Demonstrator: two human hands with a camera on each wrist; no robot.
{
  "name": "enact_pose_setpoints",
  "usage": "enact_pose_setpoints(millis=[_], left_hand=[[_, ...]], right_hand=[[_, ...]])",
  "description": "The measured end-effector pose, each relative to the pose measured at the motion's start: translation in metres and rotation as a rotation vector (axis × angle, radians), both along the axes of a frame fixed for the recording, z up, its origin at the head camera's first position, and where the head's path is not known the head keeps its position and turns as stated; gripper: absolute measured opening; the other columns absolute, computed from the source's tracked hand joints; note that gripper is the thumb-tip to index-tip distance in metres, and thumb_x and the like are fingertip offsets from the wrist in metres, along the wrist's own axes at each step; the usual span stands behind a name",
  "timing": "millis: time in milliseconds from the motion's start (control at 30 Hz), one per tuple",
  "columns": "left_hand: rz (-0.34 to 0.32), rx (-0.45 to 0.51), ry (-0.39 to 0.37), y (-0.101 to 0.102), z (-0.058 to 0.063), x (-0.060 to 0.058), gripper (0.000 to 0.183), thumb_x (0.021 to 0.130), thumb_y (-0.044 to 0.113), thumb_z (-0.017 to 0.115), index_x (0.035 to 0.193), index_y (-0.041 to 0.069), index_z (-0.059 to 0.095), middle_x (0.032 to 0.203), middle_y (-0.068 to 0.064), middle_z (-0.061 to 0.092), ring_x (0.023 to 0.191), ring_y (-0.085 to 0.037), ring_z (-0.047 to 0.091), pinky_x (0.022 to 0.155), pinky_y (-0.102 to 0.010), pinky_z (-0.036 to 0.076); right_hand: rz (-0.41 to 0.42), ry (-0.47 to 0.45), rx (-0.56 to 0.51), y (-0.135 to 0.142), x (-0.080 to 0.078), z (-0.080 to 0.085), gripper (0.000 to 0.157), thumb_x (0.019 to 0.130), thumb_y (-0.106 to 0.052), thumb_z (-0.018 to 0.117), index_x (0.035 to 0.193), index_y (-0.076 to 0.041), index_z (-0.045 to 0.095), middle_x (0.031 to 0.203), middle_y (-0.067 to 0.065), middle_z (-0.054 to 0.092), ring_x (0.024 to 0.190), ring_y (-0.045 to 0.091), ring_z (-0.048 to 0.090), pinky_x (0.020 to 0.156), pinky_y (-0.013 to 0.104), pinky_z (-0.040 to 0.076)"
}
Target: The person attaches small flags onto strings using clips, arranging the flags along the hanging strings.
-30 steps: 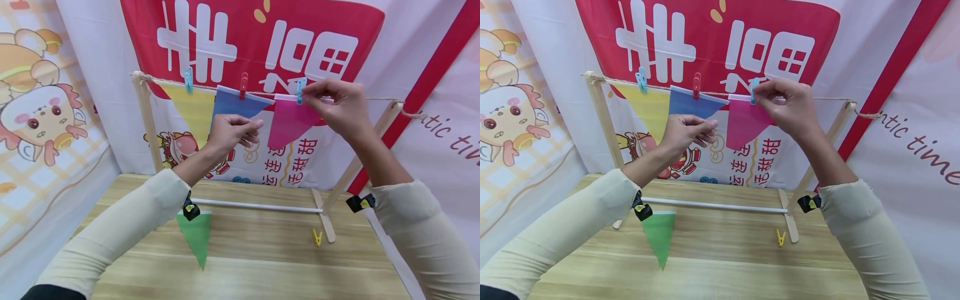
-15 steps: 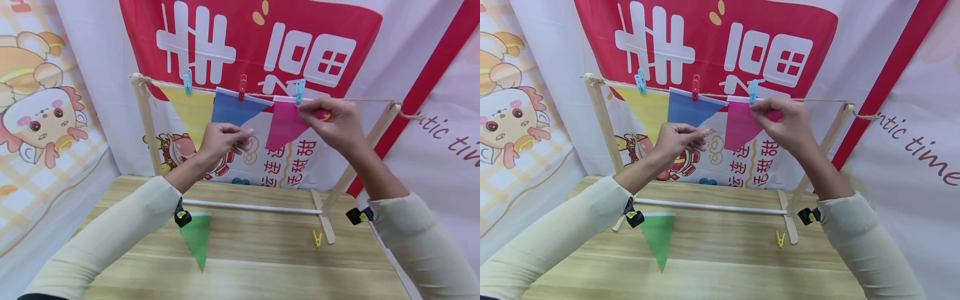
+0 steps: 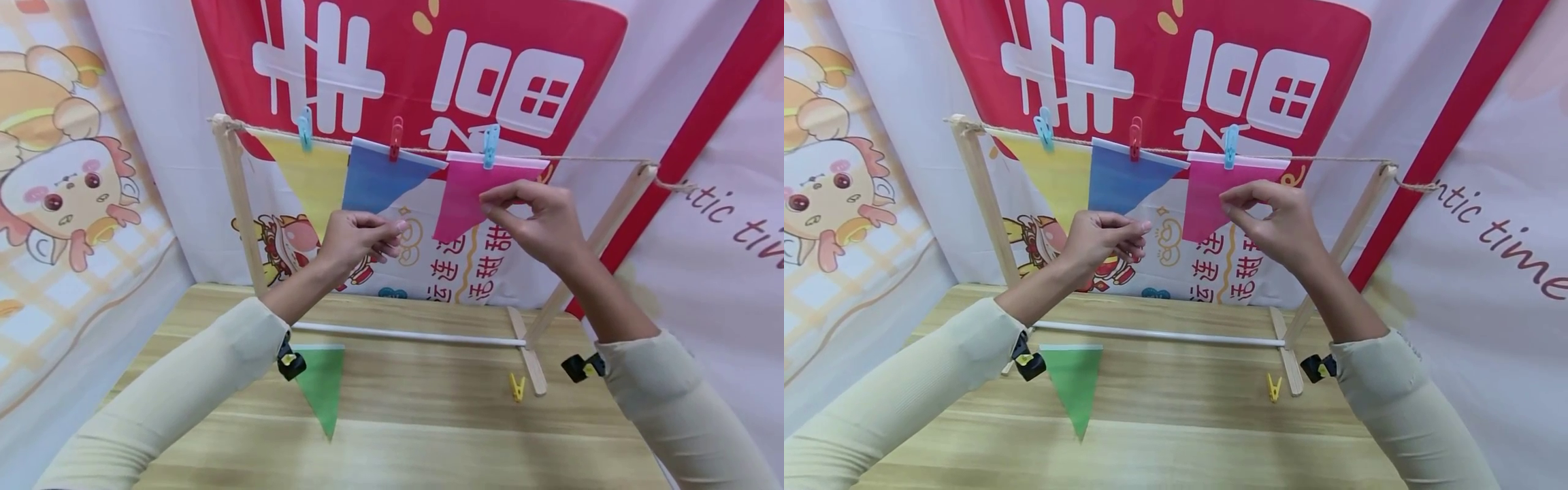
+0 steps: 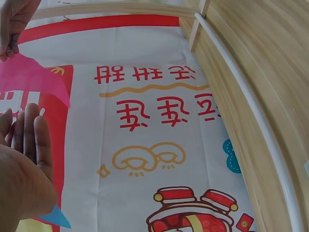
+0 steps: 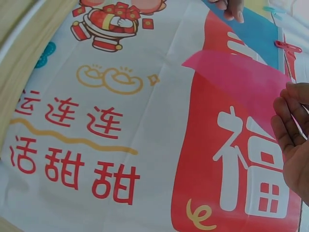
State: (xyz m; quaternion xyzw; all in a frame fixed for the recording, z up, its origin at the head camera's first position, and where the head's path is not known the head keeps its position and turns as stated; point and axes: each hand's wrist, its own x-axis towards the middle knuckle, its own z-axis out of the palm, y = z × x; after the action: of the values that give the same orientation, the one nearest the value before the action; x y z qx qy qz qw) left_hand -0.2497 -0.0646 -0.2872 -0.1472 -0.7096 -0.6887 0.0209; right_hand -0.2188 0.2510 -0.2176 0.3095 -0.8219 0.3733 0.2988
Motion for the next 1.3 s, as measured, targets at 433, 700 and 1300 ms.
enact_pose_setpoints(millis=[433,700,1300], left_hand=[[0.014,-0.065,-0.043,-0.013,-0.014,0.004,0.032,0.1,0.036,0.089,0.112,0.006,0.087,0.1,-0.017,0.087,0.081,-0.019,0.085,0.078,-0.043,0.073],[0.003,-0.025,-0.075,-0.022,-0.031,0.005,0.03,0.1,0.031,0.09,0.115,0.005,0.084,0.091,-0.005,0.086,0.082,-0.018,0.085,0.076,-0.039,0.073],[-0.029,-0.077,-0.179,-0.036,-0.075,0.006,0.031,0.104,0.02,0.086,0.128,0.001,0.081,0.106,-0.008,0.088,0.09,-0.024,0.087,0.079,-0.039,0.073]], right_hand=[[-0.013,-0.033,0.03,0.007,0.0,-0.017,0.027,0.097,-0.009,0.088,0.124,-0.008,0.086,0.123,0.006,0.087,0.113,-0.001,0.076,0.096,0.012,0.061],[-0.005,-0.068,0.048,0.015,0.002,-0.03,0.024,0.099,-0.009,0.087,0.123,-0.008,0.086,0.119,0.007,0.087,0.102,-0.003,0.075,0.088,0.01,0.061],[-0.08,-0.186,0.084,0.029,0.004,-0.077,0.016,0.103,-0.01,0.084,0.119,-0.009,0.086,0.11,0.01,0.087,0.092,-0.007,0.07,0.078,0.007,0.058]])
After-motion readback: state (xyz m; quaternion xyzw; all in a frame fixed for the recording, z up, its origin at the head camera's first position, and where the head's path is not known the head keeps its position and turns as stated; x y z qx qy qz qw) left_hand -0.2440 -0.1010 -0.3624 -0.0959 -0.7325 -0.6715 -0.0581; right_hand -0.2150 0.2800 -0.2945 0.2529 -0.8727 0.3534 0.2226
